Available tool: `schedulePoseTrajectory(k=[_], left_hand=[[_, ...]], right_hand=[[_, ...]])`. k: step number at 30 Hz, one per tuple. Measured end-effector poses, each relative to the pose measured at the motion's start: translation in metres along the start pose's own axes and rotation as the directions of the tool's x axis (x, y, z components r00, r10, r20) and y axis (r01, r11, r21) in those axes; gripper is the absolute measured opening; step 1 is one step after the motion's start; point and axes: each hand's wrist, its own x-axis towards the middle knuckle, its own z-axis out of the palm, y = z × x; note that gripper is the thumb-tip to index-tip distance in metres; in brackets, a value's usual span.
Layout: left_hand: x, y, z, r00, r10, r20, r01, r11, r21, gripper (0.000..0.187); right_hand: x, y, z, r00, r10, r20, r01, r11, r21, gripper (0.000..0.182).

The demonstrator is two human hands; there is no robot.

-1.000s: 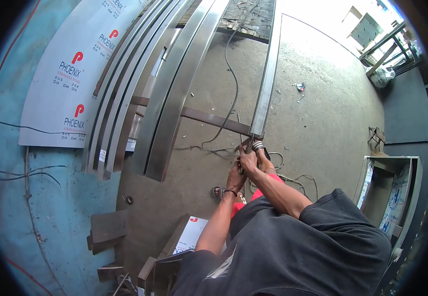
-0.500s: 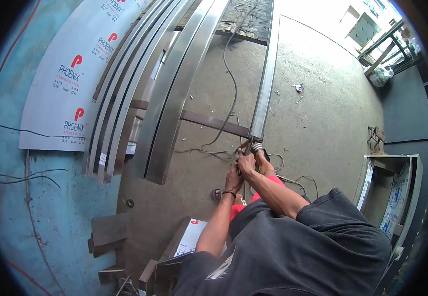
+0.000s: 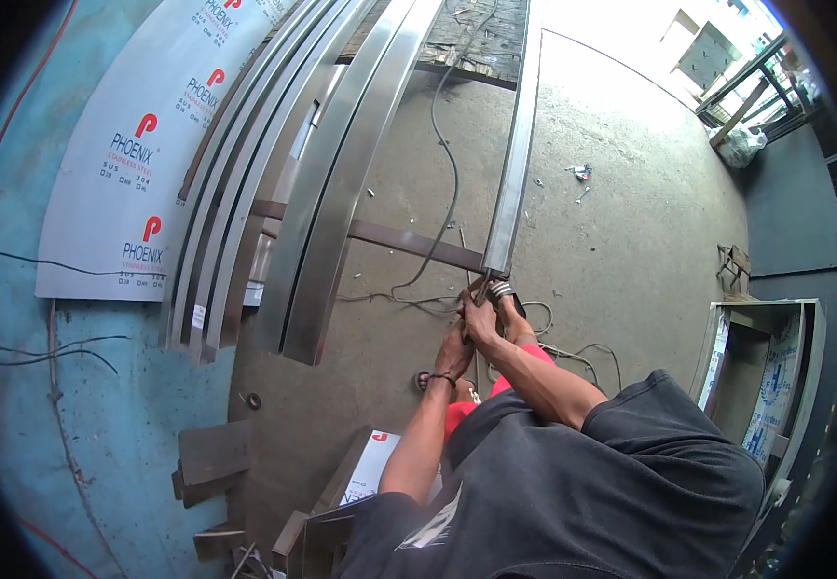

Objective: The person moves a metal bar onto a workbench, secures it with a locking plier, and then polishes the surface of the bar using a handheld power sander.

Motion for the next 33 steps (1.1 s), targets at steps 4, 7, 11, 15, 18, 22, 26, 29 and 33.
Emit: schedulePoseTrajectory(k=[4,7,11,15,18,22,26,29,33], left_hand=[[0.002,-0.007,0.000,1.000,0.021,0.012,-0.020,0.999,-0.039,0.049],[0.002,0.000,-0.006,0.997,0.025,0.068,-0.027,0.999,0.022,0.052],[-0.001,0.010,-0.017,0.995,0.080,0.056,-0.082,0.996,0.042,0.055],[0.001,0.009,-0.020,0.994,0.097,0.056,-0.100,0.993,0.059,0.058],[0.005,0.006,-0.018,0.991,0.072,0.110,-0.080,0.994,0.076,0.053],[0.006,-0.007,-0.007,0.987,0.124,0.101,-0.132,0.988,0.075,0.053],[0.009,-0.011,-0.005,0.990,0.118,0.076,-0.124,0.988,0.093,0.053],[0.004,0.000,-0.009,0.996,0.089,0.022,-0.091,0.991,0.098,0.053],[-0.001,0.009,-0.018,0.999,0.014,0.053,-0.020,0.993,0.116,0.062]], right_hand=[[-0.005,-0.001,-0.001,0.998,-0.061,0.004,0.061,0.998,0.034,0.067],[0.004,0.002,0.007,0.997,-0.072,-0.003,0.073,0.997,0.012,0.063],[0.008,0.008,0.017,0.999,-0.043,-0.019,0.045,0.992,0.117,0.060],[0.012,0.015,0.017,0.998,-0.069,0.006,0.066,0.978,0.195,0.061],[0.015,0.016,0.014,0.996,-0.092,0.012,0.089,0.982,0.166,0.063],[0.012,0.014,0.008,0.995,-0.096,-0.001,0.095,0.986,0.140,0.063],[0.001,0.005,-0.001,0.993,-0.117,0.019,0.114,0.986,0.119,0.063],[0.009,0.010,0.001,0.994,-0.090,0.065,0.082,0.990,0.118,0.064],[0.020,0.021,0.008,0.994,-0.048,0.093,0.037,0.992,0.121,0.065]])
